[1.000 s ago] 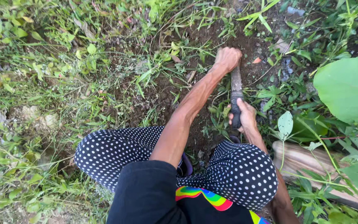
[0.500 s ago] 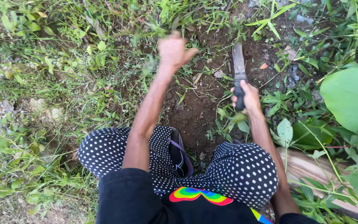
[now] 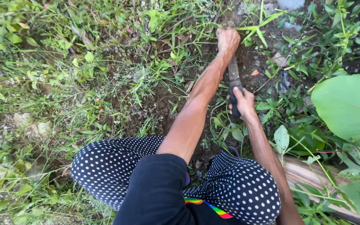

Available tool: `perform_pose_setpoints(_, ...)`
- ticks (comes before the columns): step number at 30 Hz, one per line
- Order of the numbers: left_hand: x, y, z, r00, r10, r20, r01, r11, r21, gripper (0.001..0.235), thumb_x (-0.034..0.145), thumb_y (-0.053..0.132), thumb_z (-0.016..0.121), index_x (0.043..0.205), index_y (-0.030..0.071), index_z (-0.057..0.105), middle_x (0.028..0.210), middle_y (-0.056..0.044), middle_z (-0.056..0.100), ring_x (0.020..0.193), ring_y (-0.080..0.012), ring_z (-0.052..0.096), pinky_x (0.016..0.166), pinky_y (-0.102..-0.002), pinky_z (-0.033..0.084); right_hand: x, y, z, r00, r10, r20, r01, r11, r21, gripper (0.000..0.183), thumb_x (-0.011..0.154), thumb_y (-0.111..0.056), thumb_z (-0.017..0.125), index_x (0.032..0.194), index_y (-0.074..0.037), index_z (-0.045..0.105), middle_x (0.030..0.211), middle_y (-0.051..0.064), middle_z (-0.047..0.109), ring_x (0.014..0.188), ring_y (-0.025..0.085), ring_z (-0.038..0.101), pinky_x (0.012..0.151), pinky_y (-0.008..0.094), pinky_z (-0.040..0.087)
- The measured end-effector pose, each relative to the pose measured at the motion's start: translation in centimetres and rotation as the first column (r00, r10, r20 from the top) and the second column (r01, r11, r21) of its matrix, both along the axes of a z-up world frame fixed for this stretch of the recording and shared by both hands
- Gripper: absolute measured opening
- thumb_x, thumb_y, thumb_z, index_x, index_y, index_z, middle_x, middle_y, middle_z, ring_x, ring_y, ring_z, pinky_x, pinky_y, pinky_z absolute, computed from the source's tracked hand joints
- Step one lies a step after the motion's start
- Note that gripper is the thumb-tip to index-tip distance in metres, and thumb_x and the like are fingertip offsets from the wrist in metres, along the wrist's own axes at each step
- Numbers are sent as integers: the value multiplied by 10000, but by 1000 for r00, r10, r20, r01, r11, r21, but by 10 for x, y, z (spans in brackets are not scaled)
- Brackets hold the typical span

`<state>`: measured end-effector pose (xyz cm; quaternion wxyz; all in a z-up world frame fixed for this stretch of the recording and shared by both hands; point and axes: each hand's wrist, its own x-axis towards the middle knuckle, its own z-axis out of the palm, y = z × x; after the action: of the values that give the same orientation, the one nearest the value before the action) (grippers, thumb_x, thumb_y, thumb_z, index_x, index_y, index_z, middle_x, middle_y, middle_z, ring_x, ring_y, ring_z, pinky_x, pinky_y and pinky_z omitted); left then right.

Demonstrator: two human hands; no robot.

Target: The person squats on the ground and uses a sickle to cut weeds and grass at the base. They pull the cut vegetation by hand and clear a patch of soil.

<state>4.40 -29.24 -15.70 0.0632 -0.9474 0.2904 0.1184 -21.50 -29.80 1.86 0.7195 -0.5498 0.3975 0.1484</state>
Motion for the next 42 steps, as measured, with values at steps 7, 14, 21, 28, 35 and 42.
perform_pose_setpoints(7,-6,44,0,987,151,-60,-161,869,-467,284,908,351,624,804,130,768,712,-108,712,639,-291,721,527,-444,548,-15,-16,-9,903,390,-178,-409,660,-630,336,1042,-310,614,1056,26,601,698,181,698,504,201,656,471,356,537)
perform_pose_setpoints(14,-64,92,27,867,197,-457,-437,742,-509,529,1083,441,405,799,80,668,587,-109,611,476,-252,574,462,-439,503,-49,-31,-19,793,556,-250,-455,267,-850,306,985,-203,660,1063,68,541,814,239,644,506,283,609,348,393,518)
perform_pose_setpoints(21,-45,209,101,949,-58,-311,-189,684,-704,517,996,582,566,889,136,807,653,-17,707,559,-189,659,561,-444,533,-66,-22,57,997,64,-38,-69,987,-147,292,1013,-223,592,1190,6,558,850,127,682,519,139,593,403,318,480)
perform_pose_setpoints(28,-27,216,200,983,170,71,-140,941,-307,684,544,667,727,989,151,796,1240,-195,699,1067,-418,630,774,-653,499,-81,-14,21,999,-32,33,32,999,8,477,1170,-339,510,1113,116,638,753,158,642,489,165,581,410,302,462)
perform_pose_setpoints(35,-60,34,122,862,-503,-68,479,850,-218,278,959,258,724,1214,148,728,1198,1,654,1202,-216,562,944,-469,433,-36,8,-15,973,-227,40,224,973,54,329,1061,-362,517,1069,-36,562,761,98,663,454,159,564,355,333,465)
perform_pose_setpoints(42,-26,-49,16,861,-270,430,407,873,-268,601,750,216,622,1335,339,684,1517,12,545,696,-335,694,847,-574,442,-8,-12,-24,967,-245,76,235,965,119,323,1093,-347,483,1059,-33,553,785,103,688,480,158,591,386,337,502)
